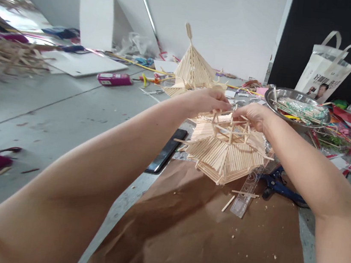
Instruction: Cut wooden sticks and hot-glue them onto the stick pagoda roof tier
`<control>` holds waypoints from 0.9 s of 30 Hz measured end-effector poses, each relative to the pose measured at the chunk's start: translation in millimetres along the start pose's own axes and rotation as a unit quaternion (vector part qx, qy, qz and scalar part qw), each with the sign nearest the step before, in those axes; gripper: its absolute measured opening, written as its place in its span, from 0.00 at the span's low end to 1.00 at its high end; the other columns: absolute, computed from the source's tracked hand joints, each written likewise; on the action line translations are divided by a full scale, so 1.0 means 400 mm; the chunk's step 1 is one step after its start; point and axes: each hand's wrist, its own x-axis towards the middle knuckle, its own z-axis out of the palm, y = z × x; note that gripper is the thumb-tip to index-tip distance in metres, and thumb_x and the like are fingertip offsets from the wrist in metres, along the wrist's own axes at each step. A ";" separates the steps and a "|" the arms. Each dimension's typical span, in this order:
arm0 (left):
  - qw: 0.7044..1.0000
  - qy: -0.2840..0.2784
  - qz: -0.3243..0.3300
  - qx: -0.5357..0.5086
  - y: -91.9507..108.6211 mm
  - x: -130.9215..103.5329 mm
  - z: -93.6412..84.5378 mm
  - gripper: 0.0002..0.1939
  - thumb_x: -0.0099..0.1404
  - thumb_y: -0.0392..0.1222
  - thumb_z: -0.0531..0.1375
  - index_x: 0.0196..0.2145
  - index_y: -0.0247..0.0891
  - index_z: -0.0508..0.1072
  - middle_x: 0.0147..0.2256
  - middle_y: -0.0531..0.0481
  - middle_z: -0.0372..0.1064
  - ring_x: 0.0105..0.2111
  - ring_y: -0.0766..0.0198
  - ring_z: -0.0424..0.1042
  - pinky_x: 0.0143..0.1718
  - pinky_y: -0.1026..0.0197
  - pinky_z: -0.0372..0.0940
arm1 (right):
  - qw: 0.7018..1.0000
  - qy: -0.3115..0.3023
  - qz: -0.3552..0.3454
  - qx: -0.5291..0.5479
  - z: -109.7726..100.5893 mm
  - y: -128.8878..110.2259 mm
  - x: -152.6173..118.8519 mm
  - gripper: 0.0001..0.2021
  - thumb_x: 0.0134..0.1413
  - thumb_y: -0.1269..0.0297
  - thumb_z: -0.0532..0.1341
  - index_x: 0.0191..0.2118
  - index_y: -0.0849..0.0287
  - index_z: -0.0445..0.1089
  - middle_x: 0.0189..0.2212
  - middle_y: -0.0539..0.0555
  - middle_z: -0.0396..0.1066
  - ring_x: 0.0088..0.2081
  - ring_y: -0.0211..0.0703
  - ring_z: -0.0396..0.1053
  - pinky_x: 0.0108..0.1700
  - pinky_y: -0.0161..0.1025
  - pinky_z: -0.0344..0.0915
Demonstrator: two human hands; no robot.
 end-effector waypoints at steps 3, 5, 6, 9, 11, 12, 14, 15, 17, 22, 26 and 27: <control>0.997 -0.021 -0.048 -0.054 -0.012 -0.009 -0.006 0.06 0.54 0.40 0.57 0.25 0.34 0.69 0.22 0.51 0.61 0.19 0.71 0.55 0.23 0.63 0.50 | 1.000 0.016 -0.004 0.004 -0.001 0.003 0.001 0.10 0.39 0.77 0.59 0.14 0.60 0.64 0.18 0.51 0.66 0.23 0.38 0.65 0.36 0.43 0.65; 0.994 -0.039 -0.061 -0.077 -0.009 -0.016 -0.006 0.05 0.55 0.38 0.56 0.27 0.33 0.70 0.23 0.51 0.64 0.18 0.73 0.54 0.23 0.64 0.49 | 1.000 0.021 -0.006 0.004 -0.001 0.002 -0.002 0.11 0.38 0.78 0.59 0.13 0.60 0.63 0.17 0.50 0.65 0.23 0.37 0.65 0.35 0.41 0.64; 0.993 -0.046 -0.070 -0.088 -0.006 -0.020 -0.005 0.05 0.56 0.37 0.56 0.28 0.33 0.70 0.24 0.50 0.65 0.18 0.74 0.54 0.23 0.64 0.49 | 1.000 0.022 -0.005 0.004 0.000 0.001 -0.004 0.11 0.38 0.78 0.59 0.13 0.61 0.63 0.16 0.50 0.64 0.22 0.36 0.64 0.35 0.40 0.64; 0.986 -0.063 -0.094 -0.125 0.005 -0.026 -0.001 0.05 0.57 0.35 0.56 0.31 0.31 0.70 0.26 0.49 0.66 0.19 0.74 0.57 0.23 0.64 0.50 | 1.000 0.018 0.008 0.009 0.002 -0.005 -0.011 0.11 0.37 0.79 0.59 0.12 0.61 0.62 0.14 0.49 0.63 0.21 0.35 0.64 0.31 0.37 0.62; 0.981 -0.072 -0.101 -0.149 0.008 -0.027 0.002 0.05 0.58 0.34 0.56 0.33 0.31 0.70 0.26 0.49 0.66 0.19 0.73 0.58 0.24 0.64 0.52 | 1.000 0.014 0.013 0.013 0.004 -0.008 -0.013 0.11 0.37 0.79 0.59 0.12 0.61 0.61 0.14 0.49 0.63 0.21 0.35 0.64 0.29 0.36 0.62; 0.979 -0.073 -0.103 -0.158 0.008 -0.027 0.003 0.06 0.59 0.34 0.56 0.34 0.30 0.70 0.26 0.49 0.66 0.19 0.73 0.58 0.24 0.63 0.52 | 1.000 0.012 0.013 0.014 0.004 -0.008 -0.013 0.11 0.37 0.79 0.59 0.12 0.61 0.61 0.14 0.49 0.63 0.20 0.36 0.63 0.29 0.36 0.62; 0.978 -0.069 -0.106 -0.169 0.007 -0.027 0.004 0.07 0.59 0.34 0.56 0.35 0.31 0.70 0.25 0.50 0.66 0.19 0.73 0.57 0.24 0.63 0.51 | 1.000 0.009 0.011 0.017 0.003 -0.007 -0.011 0.12 0.37 0.79 0.59 0.12 0.61 0.61 0.14 0.49 0.63 0.21 0.36 0.63 0.29 0.37 0.62; 0.977 -0.067 -0.108 -0.170 0.006 -0.027 0.005 0.07 0.59 0.34 0.56 0.36 0.31 0.70 0.25 0.50 0.66 0.19 0.74 0.57 0.24 0.64 0.50 | 1.000 0.008 0.009 0.019 0.003 -0.005 -0.009 0.12 0.37 0.78 0.59 0.12 0.61 0.61 0.14 0.49 0.63 0.21 0.36 0.64 0.29 0.37 0.62; 0.976 -0.065 -0.111 -0.177 0.006 -0.029 0.006 0.08 0.58 0.33 0.56 0.37 0.32 0.70 0.25 0.51 0.66 0.20 0.74 0.57 0.24 0.64 0.50 | 1.000 0.005 0.004 0.019 0.001 -0.002 -0.005 0.11 0.37 0.78 0.60 0.13 0.60 0.61 0.14 0.49 0.63 0.22 0.36 0.64 0.30 0.37 0.62; 0.970 -0.067 -0.097 -0.212 0.010 -0.033 0.016 0.10 0.56 0.30 0.56 0.38 0.30 0.70 0.26 0.51 0.64 0.24 0.71 0.62 0.26 0.64 0.53 | 1.000 0.003 0.000 0.005 -0.001 0.001 0.001 0.11 0.37 0.77 0.61 0.13 0.60 0.61 0.16 0.49 0.65 0.23 0.36 0.65 0.32 0.37 0.62; 0.968 -0.080 -0.079 -0.224 0.006 -0.032 0.025 0.14 0.54 0.30 0.56 0.40 0.31 0.69 0.27 0.49 0.66 0.27 0.68 0.66 0.29 0.62 0.57 | 1.000 0.007 0.004 0.001 0.002 -0.004 -0.001 0.11 0.38 0.79 0.61 0.14 0.62 0.63 0.16 0.50 0.66 0.22 0.36 0.64 0.30 0.36 0.60; 0.970 -0.080 -0.074 -0.219 0.003 -0.031 0.027 0.15 0.54 0.30 0.57 0.41 0.31 0.69 0.28 0.48 0.67 0.28 0.67 0.67 0.30 0.62 0.57 | 1.000 0.008 0.005 0.002 0.003 -0.006 -0.002 0.11 0.38 0.79 0.61 0.14 0.62 0.63 0.16 0.50 0.66 0.22 0.35 0.64 0.30 0.36 0.60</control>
